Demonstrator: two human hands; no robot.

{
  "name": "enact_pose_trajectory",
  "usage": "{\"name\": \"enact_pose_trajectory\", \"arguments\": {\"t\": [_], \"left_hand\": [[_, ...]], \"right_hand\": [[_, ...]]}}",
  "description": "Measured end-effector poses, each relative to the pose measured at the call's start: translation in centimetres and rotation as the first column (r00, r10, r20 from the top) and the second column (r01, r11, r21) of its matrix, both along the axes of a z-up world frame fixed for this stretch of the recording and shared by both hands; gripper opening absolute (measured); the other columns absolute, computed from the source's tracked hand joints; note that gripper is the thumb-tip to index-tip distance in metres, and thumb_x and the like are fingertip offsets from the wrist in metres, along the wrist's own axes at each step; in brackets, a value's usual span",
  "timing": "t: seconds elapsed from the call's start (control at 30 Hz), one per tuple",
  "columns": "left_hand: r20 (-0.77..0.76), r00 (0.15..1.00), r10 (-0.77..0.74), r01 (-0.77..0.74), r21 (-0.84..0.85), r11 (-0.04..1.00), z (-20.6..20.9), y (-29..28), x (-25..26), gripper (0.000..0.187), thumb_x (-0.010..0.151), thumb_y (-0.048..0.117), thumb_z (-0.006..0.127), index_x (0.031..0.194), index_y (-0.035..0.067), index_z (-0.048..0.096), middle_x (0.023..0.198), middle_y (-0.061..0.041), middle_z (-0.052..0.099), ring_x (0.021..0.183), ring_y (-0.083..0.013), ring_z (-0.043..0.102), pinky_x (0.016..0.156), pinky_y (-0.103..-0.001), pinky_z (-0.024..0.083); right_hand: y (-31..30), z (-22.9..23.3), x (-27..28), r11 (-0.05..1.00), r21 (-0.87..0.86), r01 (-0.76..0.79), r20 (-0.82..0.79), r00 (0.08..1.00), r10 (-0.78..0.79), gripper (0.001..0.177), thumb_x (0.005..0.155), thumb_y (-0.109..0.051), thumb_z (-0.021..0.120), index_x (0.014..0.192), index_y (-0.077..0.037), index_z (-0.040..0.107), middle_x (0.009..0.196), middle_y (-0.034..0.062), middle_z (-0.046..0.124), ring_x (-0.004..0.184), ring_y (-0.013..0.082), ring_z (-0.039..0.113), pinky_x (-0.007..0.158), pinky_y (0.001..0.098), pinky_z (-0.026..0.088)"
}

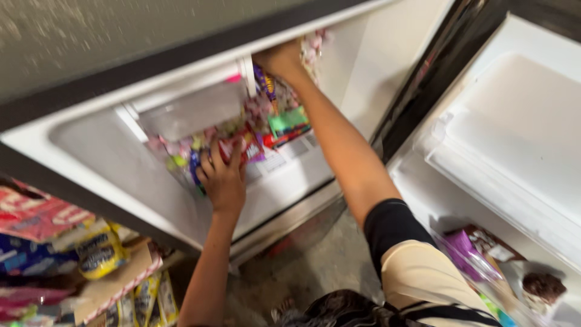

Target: The person is organizing the contents of a freezer. They remove various packaged frozen items, such as ice cream bars and popsicles, from a drawer and the main compartment. They then wipe the interior surfaces of the freezer with a white cloth before placing the items back inside in a more organized manner.

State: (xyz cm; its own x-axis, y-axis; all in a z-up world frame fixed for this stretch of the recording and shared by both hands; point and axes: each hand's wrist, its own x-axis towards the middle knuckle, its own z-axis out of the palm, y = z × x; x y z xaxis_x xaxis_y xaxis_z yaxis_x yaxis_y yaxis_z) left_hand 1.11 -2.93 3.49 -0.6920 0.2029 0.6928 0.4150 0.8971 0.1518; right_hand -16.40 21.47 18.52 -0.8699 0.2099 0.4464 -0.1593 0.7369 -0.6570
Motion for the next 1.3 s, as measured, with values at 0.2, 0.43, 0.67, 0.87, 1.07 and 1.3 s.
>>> {"name": "enact_pose_trajectory", "arguments": {"t": [0.2, 0.43, 0.67, 0.87, 1.07, 1.3], "left_hand": [[0.048, 0.997, -0.053, 0.055, -0.04, 0.998, -0.2, 0.6, 0.0, 0.048, 0.096, 0.033, 0.067, 0.144, 0.038, 0.058, 0.162, -0.007, 0.039, 0.136, -0.037, 0.04, 0.106, -0.058, 0.033], [0.09, 0.995, -0.052, 0.063, -0.127, 0.99, -1.2, 0.6, -0.9, 0.056, 0.09, 0.027, 0.07, 0.145, 0.032, 0.059, 0.163, -0.003, 0.038, 0.141, -0.0344, 0.037, 0.109, -0.059, 0.031], [0.045, 0.993, -0.11, 0.116, -0.14, 0.983, -2.8, 1.9, -1.0, 0.067, 0.083, 0.039, 0.078, 0.14, 0.009, 0.059, 0.159, -0.008, 0.04, 0.143, -0.034, 0.036, 0.109, -0.057, 0.031], [0.084, 0.992, -0.098, 0.109, -0.147, 0.983, -2.5, 3.1, -0.6, 0.072, 0.079, 0.042, 0.08, 0.139, 0.007, 0.059, 0.158, -0.009, 0.041, 0.142, -0.0324, 0.037, 0.109, -0.056, 0.031], [0.089, 0.987, -0.132, 0.142, -0.123, 0.982, -1.7, 3.1, -0.1, 0.067, 0.082, 0.036, 0.079, 0.138, 0.006, 0.059, 0.158, -0.011, 0.041, 0.142, -0.034, 0.037, 0.11, -0.057, 0.03], [0.127, 0.979, -0.162, 0.178, -0.131, 0.975, -0.6, 2.0, 0.6, 0.07, 0.08, 0.036, 0.079, 0.142, 0.012, 0.056, 0.159, -0.013, 0.036, 0.143, -0.0368, 0.035, 0.111, -0.061, 0.028]], "right_hand": [[-2.6, -2.1, -6.3, 0.999, 0.023, -0.024, 0.161, 0.987, 0.02, 0.046, 0.074, -0.037, 0.086, 0.097, 0.0, 0.071, 0.086, 0.0158, 0.076, 0.078, 0.0292, 0.077, 0.073, 0.0391, 0.06], [-2.4, -2.7, -5.7, 1.0, 0.01, -0.023, 0.186, 0.982, 0.021, 0.047, 0.073, -0.032, 0.086, 0.102, 0.0, 0.065, 0.09, 0.0179, 0.074, 0.081, 0.0325, 0.076, 0.074, 0.0417, 0.06], [-3.5, -3.7, -1.8, 0.994, 0.06, 0.09, 0.16, 0.982, -0.099, 0.05, 0.072, -0.026, 0.086, 0.106, 0.0, 0.06, 0.094, 0.0201, 0.072, 0.085, 0.0357, 0.074, 0.075, 0.0443, 0.059], [-6.0, -5.2, 1.3, 0.986, 0.08, 0.147, 0.17, 0.973, -0.159, 0.054, 0.07, -0.022, 0.086, 0.11, 0.0, 0.055, 0.097, 0.022, 0.07, 0.088, 0.0385, 0.073, 0.076, 0.0465, 0.059], [-7.8, -5.6, 1.5, 0.98, 0.088, 0.181, 0.196, 0.961, -0.195, 0.059, 0.069, -0.017, 0.085, 0.113, 0.0, 0.05, 0.101, 0.0238, 0.069, 0.091, 0.0413, 0.071, 0.077, 0.0488, 0.058], [-8.2, -5.9, 1.4, 0.966, 0.084, 0.246, 0.173, 0.951, -0.257, 0.065, 0.068, -0.012, 0.085, 0.118, 0.0, 0.045, 0.104, 0.026, 0.067, 0.094, 0.0445, 0.07, 0.078, 0.0514, 0.058]]}}
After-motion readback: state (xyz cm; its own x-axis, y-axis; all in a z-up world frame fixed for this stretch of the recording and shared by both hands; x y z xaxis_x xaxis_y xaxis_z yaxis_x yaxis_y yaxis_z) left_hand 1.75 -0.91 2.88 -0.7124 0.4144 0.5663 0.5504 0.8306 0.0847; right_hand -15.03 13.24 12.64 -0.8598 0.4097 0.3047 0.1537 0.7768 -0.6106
